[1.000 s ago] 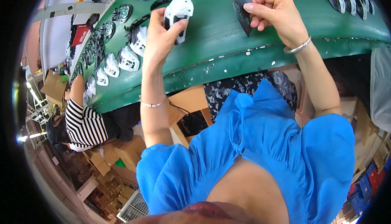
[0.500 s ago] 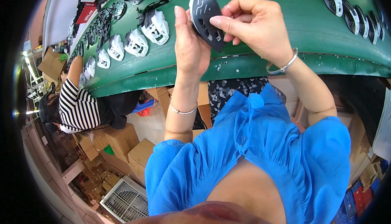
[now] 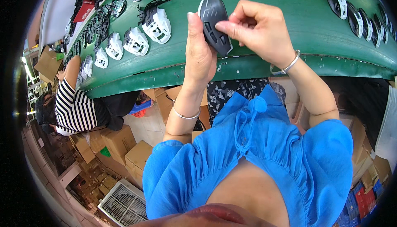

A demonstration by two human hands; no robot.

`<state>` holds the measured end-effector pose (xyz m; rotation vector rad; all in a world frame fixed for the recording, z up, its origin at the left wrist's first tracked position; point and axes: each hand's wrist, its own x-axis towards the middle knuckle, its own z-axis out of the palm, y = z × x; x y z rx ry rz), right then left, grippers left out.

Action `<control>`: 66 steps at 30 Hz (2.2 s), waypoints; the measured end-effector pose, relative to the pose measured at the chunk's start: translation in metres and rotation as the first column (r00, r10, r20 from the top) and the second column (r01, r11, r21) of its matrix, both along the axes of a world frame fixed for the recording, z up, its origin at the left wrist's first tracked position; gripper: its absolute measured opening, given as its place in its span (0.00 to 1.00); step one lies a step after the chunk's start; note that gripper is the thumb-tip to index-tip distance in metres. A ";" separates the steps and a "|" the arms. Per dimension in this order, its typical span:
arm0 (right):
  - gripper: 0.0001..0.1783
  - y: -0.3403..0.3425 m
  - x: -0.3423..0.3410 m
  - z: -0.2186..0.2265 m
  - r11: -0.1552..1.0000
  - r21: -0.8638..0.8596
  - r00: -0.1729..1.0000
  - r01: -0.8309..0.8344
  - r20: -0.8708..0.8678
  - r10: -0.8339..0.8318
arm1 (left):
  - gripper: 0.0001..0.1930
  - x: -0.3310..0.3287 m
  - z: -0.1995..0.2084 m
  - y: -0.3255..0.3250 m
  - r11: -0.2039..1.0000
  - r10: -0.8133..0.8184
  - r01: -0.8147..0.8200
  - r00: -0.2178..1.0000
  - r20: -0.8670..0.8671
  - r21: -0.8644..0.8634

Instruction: The person assembles computer mice by hand, combining outer shells with internal circuit boards and plastic components on a production line.

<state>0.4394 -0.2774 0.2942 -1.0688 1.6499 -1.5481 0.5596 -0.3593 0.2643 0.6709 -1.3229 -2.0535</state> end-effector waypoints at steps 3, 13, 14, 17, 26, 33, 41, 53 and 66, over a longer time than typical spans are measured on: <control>0.11 0.003 -0.004 -0.007 0.964 -0.263 0.904 0.032 -0.403 -0.140 | 0.26 0.003 0.007 0.001 0.996 -0.044 0.042 0.999 -0.015 -0.077; 0.11 0.012 -0.007 0.015 0.963 -0.180 0.921 -0.199 -0.371 0.121 | 0.38 0.013 0.007 0.009 0.952 0.028 -0.055 0.995 -0.093 -0.300; 0.11 0.013 -0.008 0.016 0.979 -0.138 0.946 -0.148 -0.307 0.099 | 0.37 0.012 0.013 0.011 0.966 0.025 -0.054 0.993 -0.113 -0.254; 0.11 0.009 -0.002 0.016 0.983 -0.184 0.970 0.018 -0.234 -0.061 | 0.31 0.006 0.025 0.008 0.988 0.006 -0.031 0.987 -0.161 -0.153; 0.13 0.005 0.010 0.022 0.983 -0.180 0.967 0.047 -0.238 -0.090 | 0.28 0.005 0.015 0.006 0.999 -0.035 0.041 0.983 -0.178 0.029; 0.12 0.017 0.005 0.024 0.994 -0.099 0.980 -0.041 -0.197 0.021 | 0.40 0.011 0.007 0.001 0.985 -0.040 0.012 0.986 -0.161 -0.172; 0.18 0.017 -0.003 0.042 0.991 -0.071 0.993 -0.116 0.019 0.118 | 0.44 0.024 0.005 0.000 0.911 -0.052 0.010 0.994 -0.093 -0.411; 0.08 0.017 -0.009 0.020 0.965 -0.045 0.869 -0.257 0.425 0.252 | 0.42 0.035 0.004 -0.006 0.771 -0.117 0.169 0.985 0.124 -0.614; 0.31 -0.007 -0.025 0.008 0.986 0.148 0.852 -0.081 -0.503 0.145 | 0.32 0.005 0.012 -0.084 0.558 -0.460 0.723 0.678 0.574 -0.408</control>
